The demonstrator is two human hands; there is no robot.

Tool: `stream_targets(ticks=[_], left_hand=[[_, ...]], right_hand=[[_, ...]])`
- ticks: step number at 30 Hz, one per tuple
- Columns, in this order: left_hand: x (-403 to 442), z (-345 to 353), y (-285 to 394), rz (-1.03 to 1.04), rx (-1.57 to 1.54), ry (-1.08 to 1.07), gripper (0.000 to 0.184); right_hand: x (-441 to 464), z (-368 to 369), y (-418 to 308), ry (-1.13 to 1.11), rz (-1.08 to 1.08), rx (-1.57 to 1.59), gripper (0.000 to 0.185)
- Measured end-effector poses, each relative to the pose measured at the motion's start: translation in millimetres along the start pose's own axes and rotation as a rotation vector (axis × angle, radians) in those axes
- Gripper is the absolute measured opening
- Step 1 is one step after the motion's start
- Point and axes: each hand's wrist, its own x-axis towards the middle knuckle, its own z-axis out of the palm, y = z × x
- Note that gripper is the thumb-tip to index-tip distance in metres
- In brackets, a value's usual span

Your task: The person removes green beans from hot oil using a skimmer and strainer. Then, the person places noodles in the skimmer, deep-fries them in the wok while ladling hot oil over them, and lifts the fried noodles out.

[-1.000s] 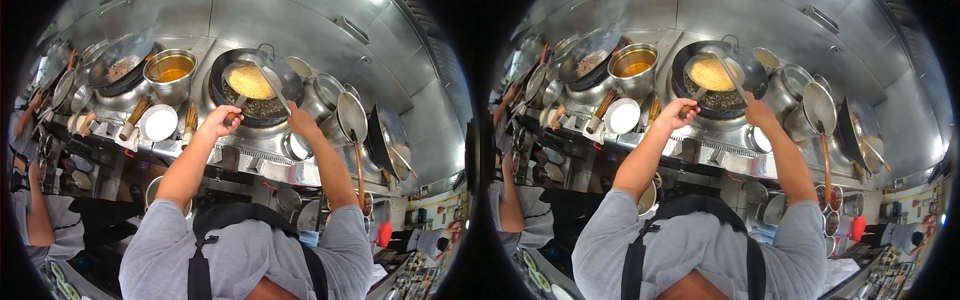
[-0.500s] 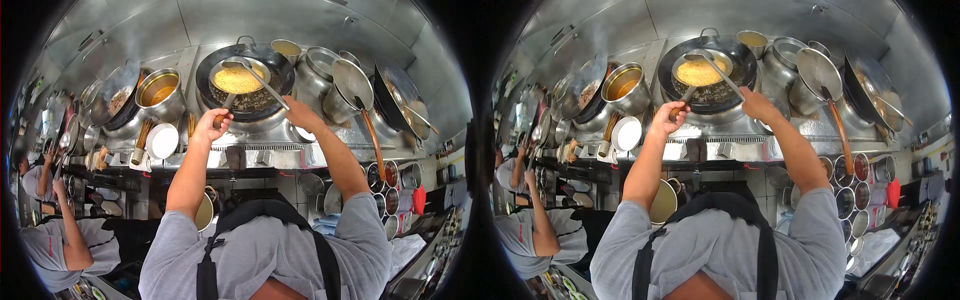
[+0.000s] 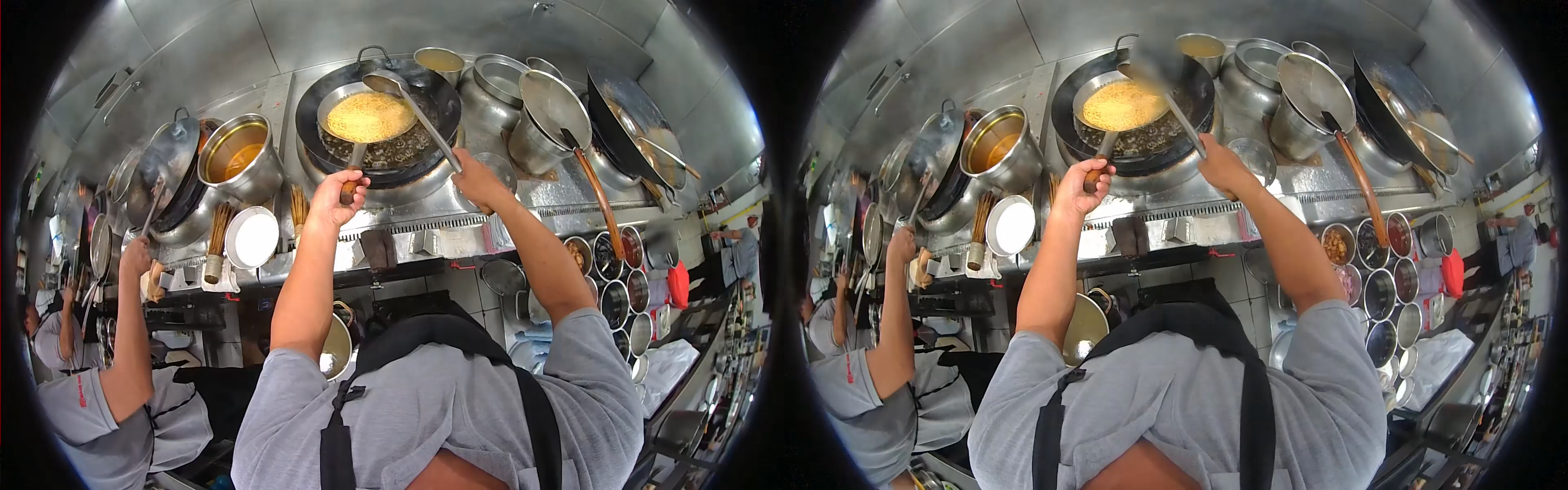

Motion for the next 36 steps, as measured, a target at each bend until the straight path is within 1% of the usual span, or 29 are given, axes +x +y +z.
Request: stream_targets(ticks=[3,6,9,10,12,13,14,15,17,20,23,24,27,28,31,32,35,36], left_hand=[[1,3,-3,-0.002,0.018,0.012,0.009],[2,4,-4,0.011,0.047,-0.005,0.009],[0,5,-5,0.022,0.062,-0.011,0.01],[-2,7,-5,0.028,0.064,-0.009,0.011],[-1,7,-5,0.025,0.057,-0.016,0.012],[0,5,-4,0.018,0.047,-0.025,0.012],[2,3,-4,0.012,0.037,-0.032,0.012],[1,4,-3,0.013,0.035,-0.025,0.011],[0,3,-3,0.016,0.024,-0.009,0.011],[-1,1,-2,0.02,-0.007,-0.031,0.012],[-1,-5,-1,-0.009,-0.07,-0.079,0.013],[-1,-4,0,-0.005,-0.074,-0.086,0.013],[-4,-5,0,-0.004,-0.077,-0.097,0.014],[-5,-5,1,-0.007,-0.073,-0.103,0.014],[-5,-5,2,-0.026,-0.048,-0.111,0.01],[-5,-5,3,-0.032,-0.036,-0.113,0.008],[-7,-3,2,-0.025,-0.044,-0.117,0.008],[-7,-1,2,-0.023,-0.052,-0.119,0.009]], right_hand=[[-6,-10,-19,-0.158,0.259,0.178,0.056],[-17,-1,-44,-0.234,0.515,0.677,0.043],[-25,2,-72,-0.281,0.69,1.31,0.026],[-28,-4,-91,-0.258,0.765,1.521,0.015],[-29,3,-101,-0.309,0.853,1.82,0.012],[-31,4,-105,-0.337,0.889,1.973,0.012],[-35,4,-108,-0.344,0.815,2.068,0.012],[-38,4,-109,-0.357,0.81,2.186,0.011],[-42,3,-109,-0.386,0.8,2.417,0.015],[-48,-5,-105,-0.363,0.736,2.517,0.013],[-50,-6,-83,-0.341,0.662,2.218,0.01],[-53,-8,-81,-0.223,0.68,1.962,0.028],[-58,-19,-69,-0.185,0.569,1.306,0.039],[-59,-21,-63,-0.175,0.542,1.157,0.052],[-58,-27,-34,-0.17,0.439,0.618,0.06],[-56,-17,-12,-0.024,0.234,0.241,0.062],[-61,-41,-32,-0.057,0.291,0.129,0.062],[-62,-43,-34,-0.051,0.245,0.15,0.062]])
